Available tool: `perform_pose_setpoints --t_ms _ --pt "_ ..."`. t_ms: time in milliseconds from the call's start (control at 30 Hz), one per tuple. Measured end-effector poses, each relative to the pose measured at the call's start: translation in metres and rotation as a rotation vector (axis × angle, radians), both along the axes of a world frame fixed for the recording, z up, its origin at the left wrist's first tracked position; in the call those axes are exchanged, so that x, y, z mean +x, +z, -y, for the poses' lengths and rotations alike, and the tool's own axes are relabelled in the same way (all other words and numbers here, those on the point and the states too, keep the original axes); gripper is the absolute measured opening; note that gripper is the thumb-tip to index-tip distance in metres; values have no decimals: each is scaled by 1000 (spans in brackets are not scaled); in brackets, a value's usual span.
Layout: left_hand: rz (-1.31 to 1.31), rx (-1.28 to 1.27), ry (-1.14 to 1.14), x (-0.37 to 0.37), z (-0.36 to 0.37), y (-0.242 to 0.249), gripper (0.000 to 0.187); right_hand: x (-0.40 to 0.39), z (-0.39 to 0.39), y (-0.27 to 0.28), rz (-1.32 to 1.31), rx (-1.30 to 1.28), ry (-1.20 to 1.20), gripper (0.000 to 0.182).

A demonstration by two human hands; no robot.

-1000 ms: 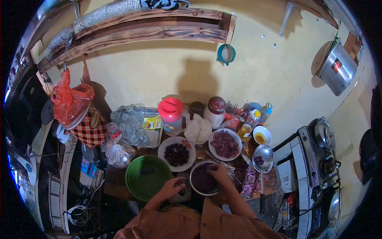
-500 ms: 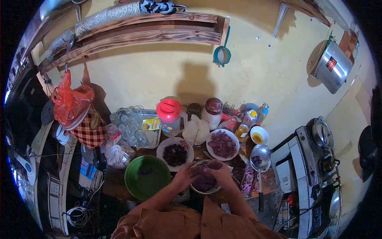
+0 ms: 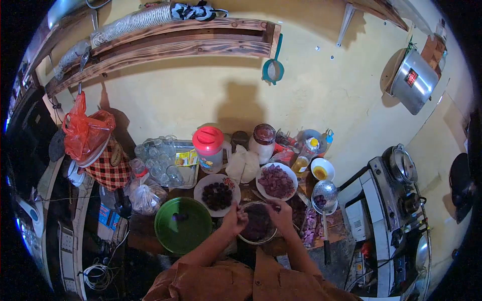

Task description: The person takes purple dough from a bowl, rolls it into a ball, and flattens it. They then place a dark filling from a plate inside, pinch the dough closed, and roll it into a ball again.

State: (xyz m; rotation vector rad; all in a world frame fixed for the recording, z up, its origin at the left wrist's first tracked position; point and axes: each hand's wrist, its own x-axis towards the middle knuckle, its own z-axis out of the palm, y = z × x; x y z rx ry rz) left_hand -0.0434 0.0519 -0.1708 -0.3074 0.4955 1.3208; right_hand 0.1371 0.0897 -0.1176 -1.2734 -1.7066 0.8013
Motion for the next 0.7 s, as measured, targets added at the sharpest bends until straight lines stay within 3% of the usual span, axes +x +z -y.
perform_pose_setpoints --t_ms 67,133,200,300,367,467,533,700 --pt "65 44 -35 -3 8 18 42 0 1 -11 140 -101 67 35" --pt "-33 39 -36 -4 10 40 50 -2 0 -33 280 -200 135 39" --pt "-52 37 -68 -2 10 42 52 -5 -5 -81 508 65 244 40" --pt "-57 95 -109 -4 9 22 53 -6 -12 -141 499 110 234 35" --pt "-43 158 -118 -4 9 24 52 -15 -10 -127 538 71 231 32" --pt "6 -33 44 1 11 49 59 -19 -13 -130 660 26 217 25" --pt "-6 107 49 0 12 54 70 -21 -17 -133 744 26 215 22" --pt "30 146 96 -7 9 37 75 -16 -15 -78 684 -31 202 19"
